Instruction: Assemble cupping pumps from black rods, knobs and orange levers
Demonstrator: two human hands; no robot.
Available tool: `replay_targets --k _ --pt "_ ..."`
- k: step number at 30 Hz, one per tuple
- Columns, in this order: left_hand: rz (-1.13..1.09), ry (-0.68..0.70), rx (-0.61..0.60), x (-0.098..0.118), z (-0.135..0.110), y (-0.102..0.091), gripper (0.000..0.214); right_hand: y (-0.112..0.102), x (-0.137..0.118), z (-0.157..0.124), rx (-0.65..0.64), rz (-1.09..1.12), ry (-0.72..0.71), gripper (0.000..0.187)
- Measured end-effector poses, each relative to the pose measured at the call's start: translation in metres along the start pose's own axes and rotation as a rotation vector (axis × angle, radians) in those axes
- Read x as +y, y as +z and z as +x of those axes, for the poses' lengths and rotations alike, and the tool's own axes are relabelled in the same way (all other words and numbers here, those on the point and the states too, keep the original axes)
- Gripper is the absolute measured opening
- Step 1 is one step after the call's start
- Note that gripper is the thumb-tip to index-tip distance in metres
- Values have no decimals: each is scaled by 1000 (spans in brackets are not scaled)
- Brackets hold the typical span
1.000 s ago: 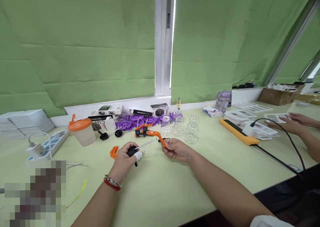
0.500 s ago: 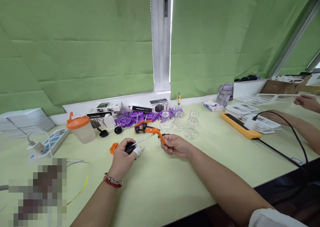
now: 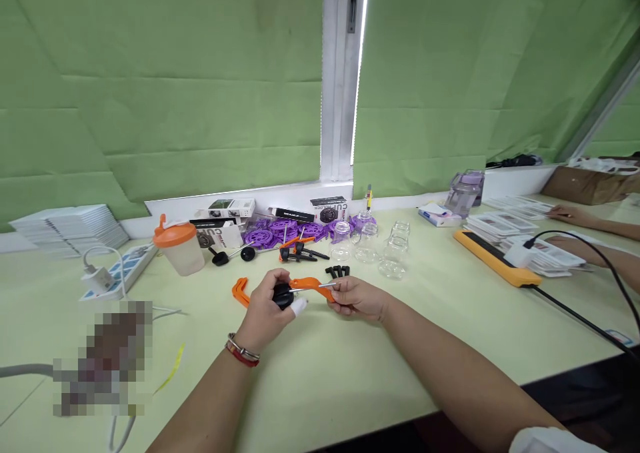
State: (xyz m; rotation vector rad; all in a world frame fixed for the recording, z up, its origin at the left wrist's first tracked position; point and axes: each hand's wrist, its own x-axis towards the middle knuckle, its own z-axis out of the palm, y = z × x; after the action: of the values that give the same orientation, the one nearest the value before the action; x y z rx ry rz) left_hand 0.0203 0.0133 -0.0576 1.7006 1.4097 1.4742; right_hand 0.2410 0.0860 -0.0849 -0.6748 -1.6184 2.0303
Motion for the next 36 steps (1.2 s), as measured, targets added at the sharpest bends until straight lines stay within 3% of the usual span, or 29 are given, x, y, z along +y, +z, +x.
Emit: replay_targets --k 4,10,19,30,36 --pt "-37 28 -51 -1 -2 3 55 6 -2 -1 -12 -40 -21 37" --pt "98 174 -57 8 -5 6 34 6 -5 -4 -78 -157 -10 40" --pt "-93 -30 -241 6 -11 9 32 7 -3 -3 -124 -206 -29 39" --pt "-130 -30 -325 7 -11 6 43 2 1 1 -81 -231 -8 28" --pt "-349 -79 -320 13 -12 7 31 6 3 2 -95 -176 -9 29"
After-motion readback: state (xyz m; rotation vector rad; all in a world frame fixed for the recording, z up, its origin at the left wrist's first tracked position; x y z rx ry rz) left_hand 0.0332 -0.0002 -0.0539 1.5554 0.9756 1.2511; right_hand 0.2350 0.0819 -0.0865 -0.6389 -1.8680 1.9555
